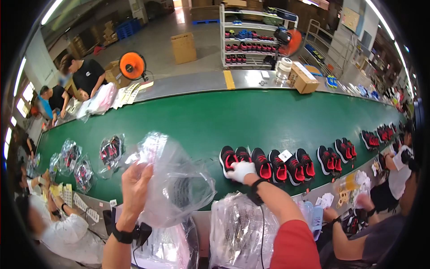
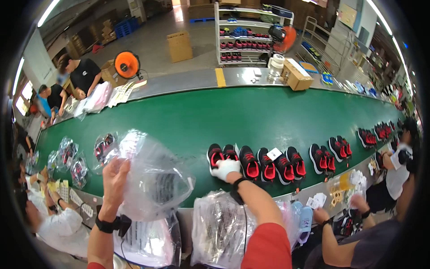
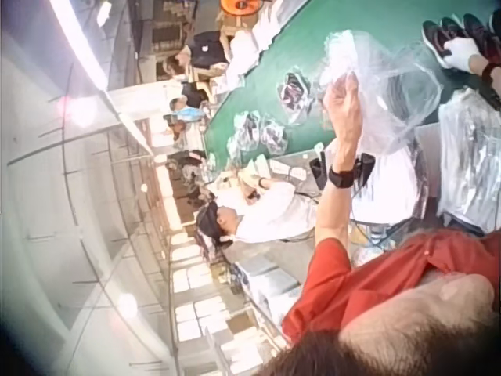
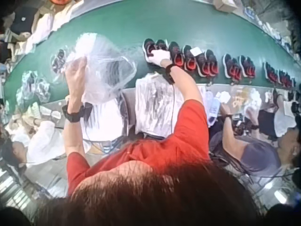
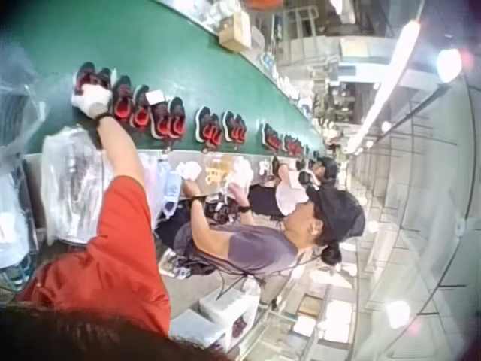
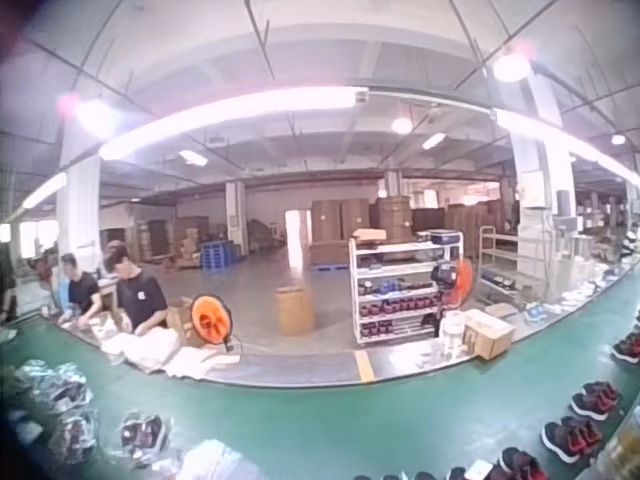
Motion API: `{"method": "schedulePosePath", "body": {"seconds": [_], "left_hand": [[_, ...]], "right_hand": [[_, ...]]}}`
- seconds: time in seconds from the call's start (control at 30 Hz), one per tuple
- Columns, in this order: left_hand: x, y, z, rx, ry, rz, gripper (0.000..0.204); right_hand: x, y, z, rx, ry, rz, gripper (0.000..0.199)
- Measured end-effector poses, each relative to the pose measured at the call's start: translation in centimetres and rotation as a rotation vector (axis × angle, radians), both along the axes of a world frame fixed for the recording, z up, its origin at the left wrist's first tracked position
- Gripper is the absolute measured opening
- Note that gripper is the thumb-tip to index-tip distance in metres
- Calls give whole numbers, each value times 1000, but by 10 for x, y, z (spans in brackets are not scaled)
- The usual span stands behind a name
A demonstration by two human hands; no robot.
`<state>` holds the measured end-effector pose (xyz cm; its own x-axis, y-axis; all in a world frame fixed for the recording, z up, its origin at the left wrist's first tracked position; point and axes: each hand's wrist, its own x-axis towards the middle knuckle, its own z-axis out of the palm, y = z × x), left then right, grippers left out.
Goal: The person repeatedly picks up black and red sneakers from a green conveyor belt, places each shoe into a clear plastic bag, and sets the packaged shoe aside. The process is repeated continuously as new shoes arrive on the belt.
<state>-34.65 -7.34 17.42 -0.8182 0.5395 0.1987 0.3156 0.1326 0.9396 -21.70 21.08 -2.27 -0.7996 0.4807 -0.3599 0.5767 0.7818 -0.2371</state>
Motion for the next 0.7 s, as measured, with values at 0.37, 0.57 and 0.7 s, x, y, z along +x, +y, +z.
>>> {"method": "schedulePosePath", "body": {"seconds": [0.37, 0.57, 0.7], "left_hand": [[17, 50, -8, 157, 39, -105, 18], [95, 72, -14, 169, 194, -467, 13], [95, 108, 4, 108, 264, -444, 15]], "right_hand": [[123, -49, 216, -1209, 1105, -140, 69], [97, -119, 202, 221, 430, 372, 32], [101, -155, 205, 368, 295, 713, 34]]}}
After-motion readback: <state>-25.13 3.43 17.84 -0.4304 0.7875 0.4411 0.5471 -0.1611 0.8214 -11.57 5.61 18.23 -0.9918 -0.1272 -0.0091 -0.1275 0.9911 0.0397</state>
